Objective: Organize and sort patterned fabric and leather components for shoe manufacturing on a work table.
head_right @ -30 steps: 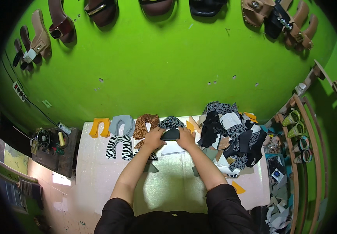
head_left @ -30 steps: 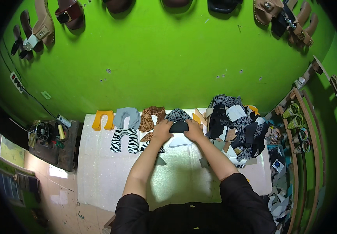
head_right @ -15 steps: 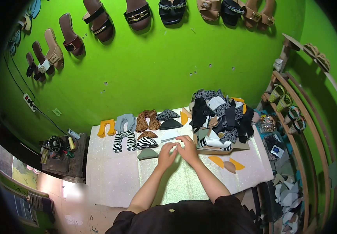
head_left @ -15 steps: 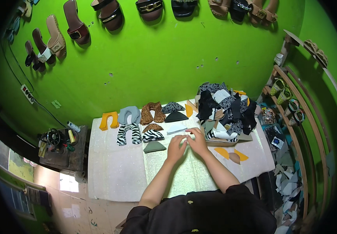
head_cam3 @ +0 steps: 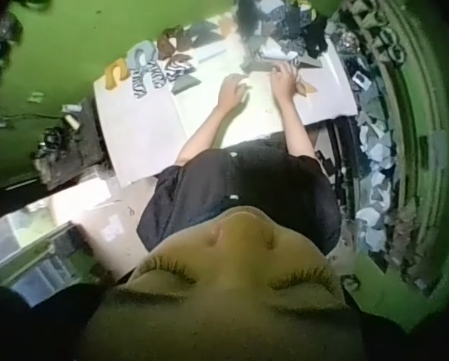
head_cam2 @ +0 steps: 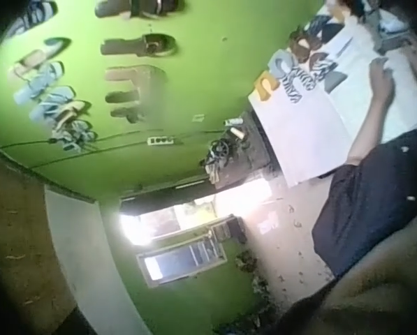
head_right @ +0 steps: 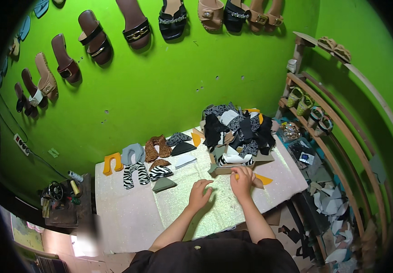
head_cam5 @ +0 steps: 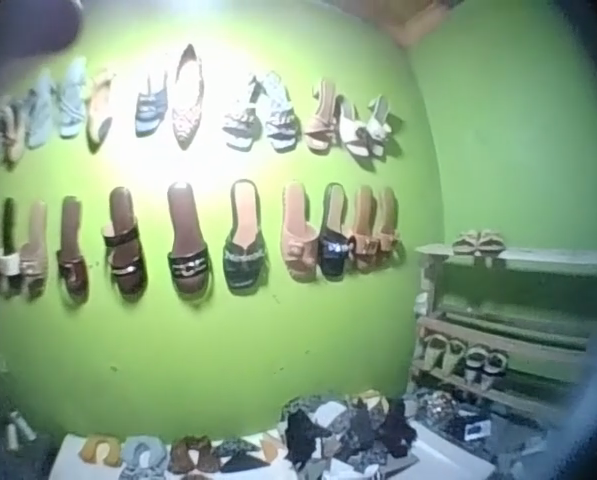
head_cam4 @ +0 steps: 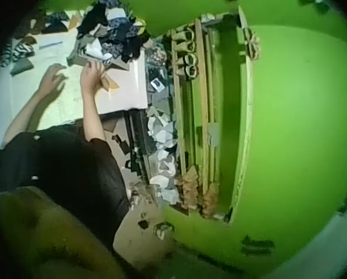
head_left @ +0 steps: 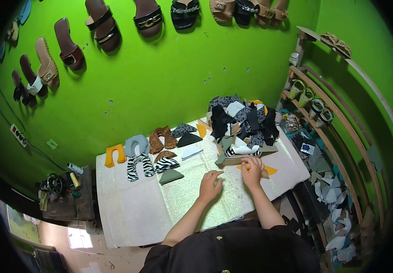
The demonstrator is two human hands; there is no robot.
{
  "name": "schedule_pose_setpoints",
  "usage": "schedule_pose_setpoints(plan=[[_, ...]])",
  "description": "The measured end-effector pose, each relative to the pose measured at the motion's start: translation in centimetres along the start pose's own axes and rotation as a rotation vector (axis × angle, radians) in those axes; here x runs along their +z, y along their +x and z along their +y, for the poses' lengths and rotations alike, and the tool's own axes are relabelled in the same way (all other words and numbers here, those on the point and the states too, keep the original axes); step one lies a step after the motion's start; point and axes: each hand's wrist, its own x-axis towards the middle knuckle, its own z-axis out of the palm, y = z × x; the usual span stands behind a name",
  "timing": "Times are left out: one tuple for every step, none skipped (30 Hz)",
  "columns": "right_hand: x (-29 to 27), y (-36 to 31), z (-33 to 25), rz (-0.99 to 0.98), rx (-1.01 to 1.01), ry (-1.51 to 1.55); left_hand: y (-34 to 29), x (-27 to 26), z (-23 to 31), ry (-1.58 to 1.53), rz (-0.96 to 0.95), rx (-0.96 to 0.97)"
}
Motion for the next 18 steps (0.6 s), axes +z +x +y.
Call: schedule_pose_setpoints(plan=[[-0.4, 0.7, 0.1, 0.015, -0.012, -0.081, 0.5, 0.3, 0.1, -0.011, -0.005, 0.002], [-0.5, 1.5, 0.7, 0.009, -0.022, -0.101, 1.2, 0.5, 0.5, 0.046, 0.001, 0.057], [-0.2, 2.5, 1.4, 0.018, -0.021, -0.107, 2.0, 0.6, 0.8, 0.104, 0.01, 0.111], [0.3, 3.6, 2.1, 0.001, -0.026, -0.119, 2.7, 0.8, 1.2, 0.141, -0.052, 0.109], [1.0, 4.9, 2.7, -0.023, -0.04, -0.125, 3.5, 1.0, 1.6, 0.14, -0.044, 0.109], [1.4, 6.2, 3.1, -0.024, -0.047, -0.127, 4.3, 1.3, 2.0, 0.208, -0.075, 0.162], [2.0, 7.7, 3.5, -0.026, -0.106, -0.138, 4.8, 1.7, 2.3, 0.276, -0.105, 0.213], [2.6, 9.1, 3.7, -0.031, -0.169, -0.145, 5.4, 2.4, 2.0, 0.337, -0.144, 0.216], [3.1, 10.5, 4.3, -0.036, -0.181, -0.142, 5.9, 3.1, 1.8, 0.339, -0.132, 0.21], [3.4, 11.8, 5.1, -0.161, -0.09, -0.194, 6.5, 3.9, 1.7, 0.387, -0.143, 0.216], [3.7, 13.1, 5.9, -0.287, 0.001, -0.248, 7.1, 4.5, 1.9, 0.437, -0.155, 0.22], [4.2, 14.1, 6.7, -0.372, 0.07, -0.312, 7.6, 5.1, 2.0, 0.447, -0.208, 0.186], [4.7, 14.4, 7.4, -0.379, 0.056, -0.308, 8.1, 5.7, 2.2, 0.451, -0.197, 0.175], [5.3, 14.5, 7.6, -0.39, 0.083, -0.418, 8.5, 6.3, 2.1, 0.434, -0.188, 0.161], [5.7, 14.5, 8.0, -0.392, 0.113, -0.53, 8.9, 6.9, 2.0, 0.416, -0.181, 0.153], [6.2, 14.2, 8.4, -0.334, 0.088, -0.546, 9.1, 7.4, 1.9, 0.444, -0.196, 0.143], [6.3, 13.9, 8.0, -0.322, 0.097, -0.546, 8.9, 7.9, 1.4, 0.452, -0.184, 0.125], [6.6, 13.6, 7.9, -0.328, 0.093, -0.539, 8.7, 8.1, 0.8, 0.432, -0.24, 0.084]])
